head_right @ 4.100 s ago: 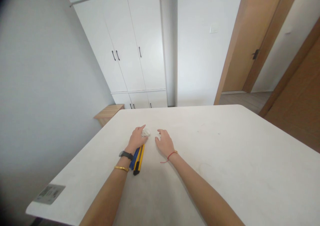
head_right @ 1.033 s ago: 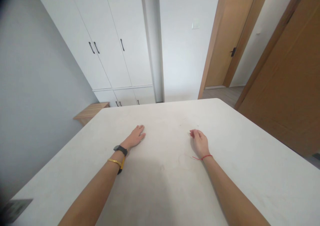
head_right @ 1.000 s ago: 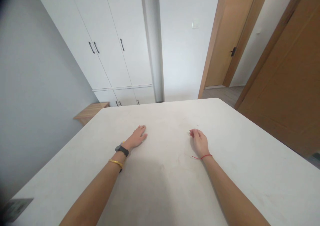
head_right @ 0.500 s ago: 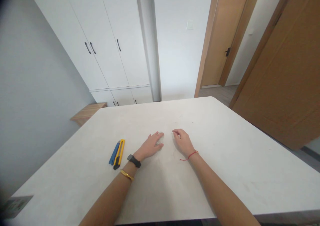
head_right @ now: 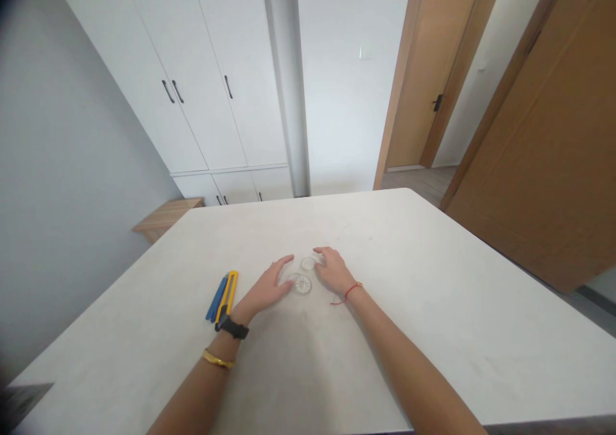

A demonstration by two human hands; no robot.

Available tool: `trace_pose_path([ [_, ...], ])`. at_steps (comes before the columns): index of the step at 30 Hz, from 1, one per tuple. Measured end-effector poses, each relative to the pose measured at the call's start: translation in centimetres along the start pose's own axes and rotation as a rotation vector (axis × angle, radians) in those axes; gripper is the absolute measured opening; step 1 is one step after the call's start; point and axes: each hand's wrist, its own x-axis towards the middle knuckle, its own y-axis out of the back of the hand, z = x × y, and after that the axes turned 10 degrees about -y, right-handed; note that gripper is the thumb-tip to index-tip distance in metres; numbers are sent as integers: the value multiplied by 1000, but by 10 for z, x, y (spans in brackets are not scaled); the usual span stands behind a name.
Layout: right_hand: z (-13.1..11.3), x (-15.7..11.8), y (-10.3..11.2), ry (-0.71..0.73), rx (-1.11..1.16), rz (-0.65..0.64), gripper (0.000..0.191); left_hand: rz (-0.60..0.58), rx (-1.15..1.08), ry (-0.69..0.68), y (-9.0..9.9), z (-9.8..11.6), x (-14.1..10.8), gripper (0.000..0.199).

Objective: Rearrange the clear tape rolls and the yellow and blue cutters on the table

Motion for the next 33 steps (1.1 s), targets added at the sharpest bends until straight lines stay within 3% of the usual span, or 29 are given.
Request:
trace_pose_path([
  [4, 1, -4, -2, -32, 4, -12, 37, 66, 308, 177, 26, -15, -27, 56],
  [8, 3, -6, -2, -49, 48, 8, 36, 151, 656, 749, 52, -29, -56, 63],
  [10, 3, -6, -2, -57, 57, 14, 35, 119, 669, 884, 55, -31, -63, 61],
  [14, 2, -5, -4, -54, 35, 23, 33, 47, 708, 748, 40, -23, -56, 42],
  [21, 6, -11, -3, 29, -16, 7, 36, -189, 593, 278, 12, 2, -5, 35],
  [25, 10, -11, -1, 94, -47, -17, 43, -121, 450, 143, 5, -4, 13, 45],
  [28, 11, -11, 1, 115, -67, -67, 54, -27, 359, 79, -1, -13, 10, 50],
  [33, 2, -8, -1, 68, -135, -130, 55, -107, 307, 16, -7, -6, -7, 79],
])
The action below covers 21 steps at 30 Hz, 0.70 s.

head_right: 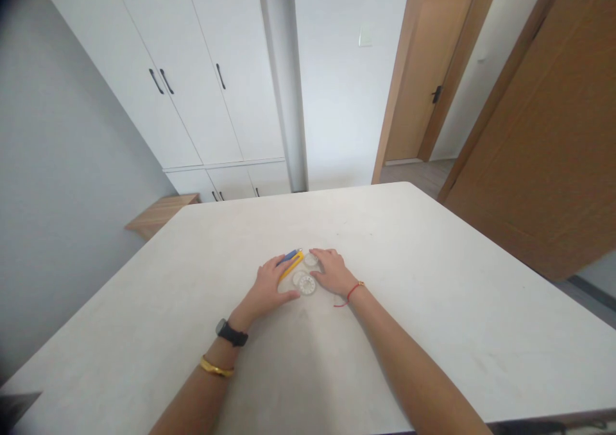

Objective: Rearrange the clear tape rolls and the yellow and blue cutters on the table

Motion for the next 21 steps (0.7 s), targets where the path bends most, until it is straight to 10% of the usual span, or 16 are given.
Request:
trace_pose_path([
  [21, -3, -11, 13, -97, -192, 116, 37, 30, 123, -93, -8, 14, -6, 52],
])
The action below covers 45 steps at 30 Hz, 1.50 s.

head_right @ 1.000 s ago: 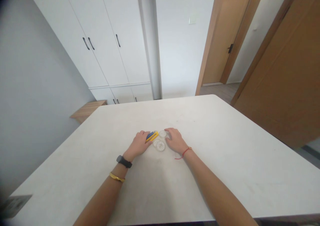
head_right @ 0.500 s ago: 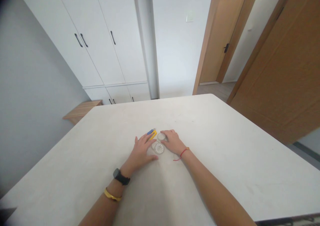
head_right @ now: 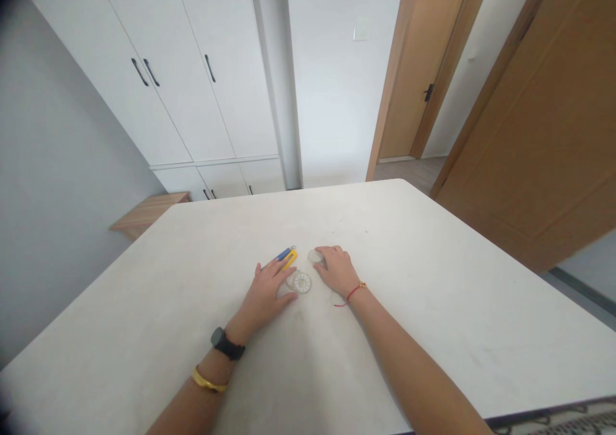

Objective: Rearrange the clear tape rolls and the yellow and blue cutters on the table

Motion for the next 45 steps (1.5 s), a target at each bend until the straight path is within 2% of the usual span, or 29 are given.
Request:
trace_pose_path([
  [4, 3, 0, 0, 13, 27, -5, 39, -9, 3, -16, -2, 1, 0, 48],
  [8, -3, -4, 9, 128, 158, 108, 43, -7, -3, -13, -1, 1, 0, 45],
  [9, -6, -5, 13, 182, 209, 92, 43, -8, -6, -12, 0, 1, 0, 45],
  [11, -14, -9, 20, 277, 283, -24, 47, -14, -16, -11, 1, 1, 0, 45],
  [14, -23, -15, 21, 327, 268, -190, 59, -31, -37, -4, 3, 1, 1, 45],
  [18, -26, -18, 13, 291, 225, -253, 59, -42, -63, 1, 4, 2, 1, 47],
  [24, -22, -16, 9, 263, 298, -212, 46, -50, -83, -4, 4, -1, 2, 43],
  [29, -8, -1, 11, 116, 350, 30, 39, -45, -96, -9, 3, -1, 3, 40],
  [31, -1, 6, 9, 66, 332, 76, 38, -39, -106, -11, 3, -1, 3, 39],
  [34, 5, 14, 4, 40, 318, 56, 38, -33, -120, -9, 4, -1, 3, 38],
  [38, 6, 17, -3, 73, 333, 65, 39, -32, -129, 1, 4, -2, 2, 38],
  [45, 10, 20, -1, 103, 307, 11, 44, -8, -131, -8, 3, -4, 2, 37],
])
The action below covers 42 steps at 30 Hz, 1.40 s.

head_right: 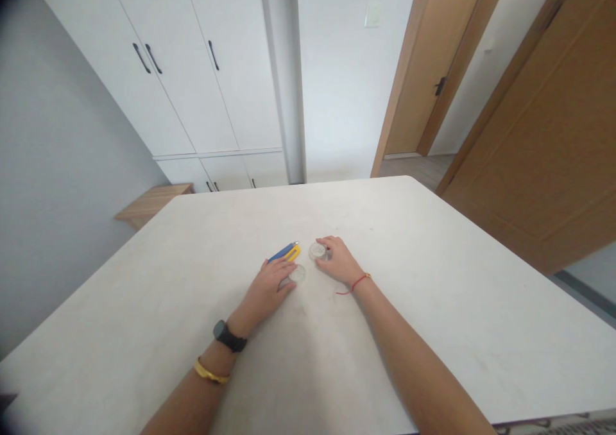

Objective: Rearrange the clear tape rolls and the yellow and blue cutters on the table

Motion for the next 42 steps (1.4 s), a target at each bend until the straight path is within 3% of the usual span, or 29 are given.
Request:
trace_pose_path([
  [6, 3, 2, 8, -12, 21, -74, 45, 4, -2, 4, -1, 0, 0, 37],
  [31, -2, 1, 7, 13, 11, -95, 46, 13, -25, 4, -4, 0, 1, 44],
  [36, -1, 0, 9, -33, 64, -75, 54, 202, -243, 73, 7, -19, -4, 43],
  [39, -2, -1, 12, -43, 83, -19, 48, 331, -423, 256, 21, -47, -14, 36],
  [42, -9, -4, 15, -9, 94, 81, 38, 566, -677, 467, 28, -75, -25, 30],
])
